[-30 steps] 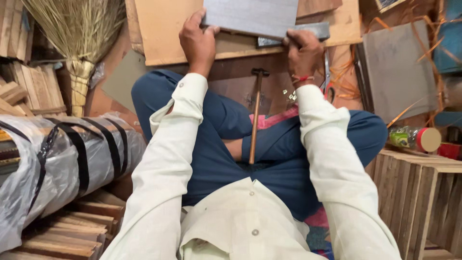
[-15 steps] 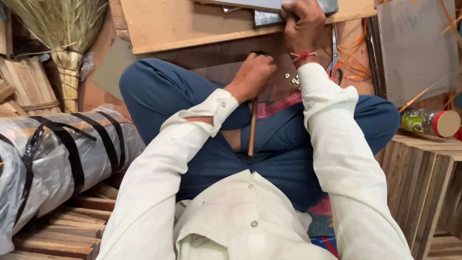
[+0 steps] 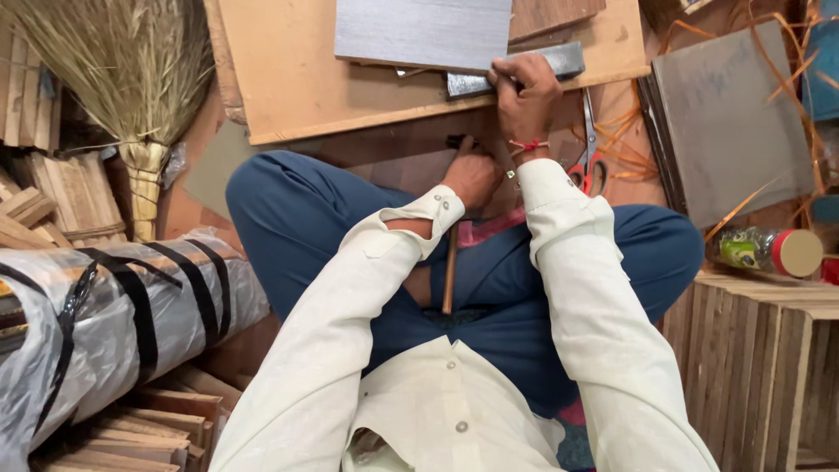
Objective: The person sits on the floor and assembles a wooden frame by attaching a rectangular board to a wooden frame using a hammer and nails. They repeatedly hammer nails into the board, flip the board, and attach a wooden frame to it.
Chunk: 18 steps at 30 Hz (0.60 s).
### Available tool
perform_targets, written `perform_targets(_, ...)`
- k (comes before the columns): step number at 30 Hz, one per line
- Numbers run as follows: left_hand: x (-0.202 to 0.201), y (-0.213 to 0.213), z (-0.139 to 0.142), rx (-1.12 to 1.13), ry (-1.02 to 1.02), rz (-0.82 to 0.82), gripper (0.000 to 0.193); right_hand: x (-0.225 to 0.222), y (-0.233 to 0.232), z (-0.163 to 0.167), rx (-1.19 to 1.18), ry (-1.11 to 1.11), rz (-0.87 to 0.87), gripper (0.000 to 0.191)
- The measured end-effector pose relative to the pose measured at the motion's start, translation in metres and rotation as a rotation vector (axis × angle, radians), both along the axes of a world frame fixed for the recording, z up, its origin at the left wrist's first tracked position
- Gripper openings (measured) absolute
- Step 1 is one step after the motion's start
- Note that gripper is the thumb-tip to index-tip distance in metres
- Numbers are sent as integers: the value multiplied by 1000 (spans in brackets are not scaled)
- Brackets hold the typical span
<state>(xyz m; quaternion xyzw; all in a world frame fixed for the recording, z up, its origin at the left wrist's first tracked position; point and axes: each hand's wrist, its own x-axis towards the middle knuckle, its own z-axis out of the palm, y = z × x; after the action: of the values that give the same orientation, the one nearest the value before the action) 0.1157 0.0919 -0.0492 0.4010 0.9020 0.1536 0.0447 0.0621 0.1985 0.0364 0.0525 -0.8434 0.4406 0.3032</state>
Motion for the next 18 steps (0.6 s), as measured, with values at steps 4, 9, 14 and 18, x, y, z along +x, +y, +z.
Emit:
perform_targets(4,4,-10,9,343,-128,121,13,2,4,2,-17,-56,36,18)
perform_targets(9,-12,-39,56,908,-396,341,24,3,10,-2,-17,-87,39,23)
perform_targets(14,-77,-68,105,1039,-323,422,11,13,0,5,167,-40,28,22)
perform_targets(18,-117,-53,110,986,-190,392,15,18,-8,13,169,-67,35,25)
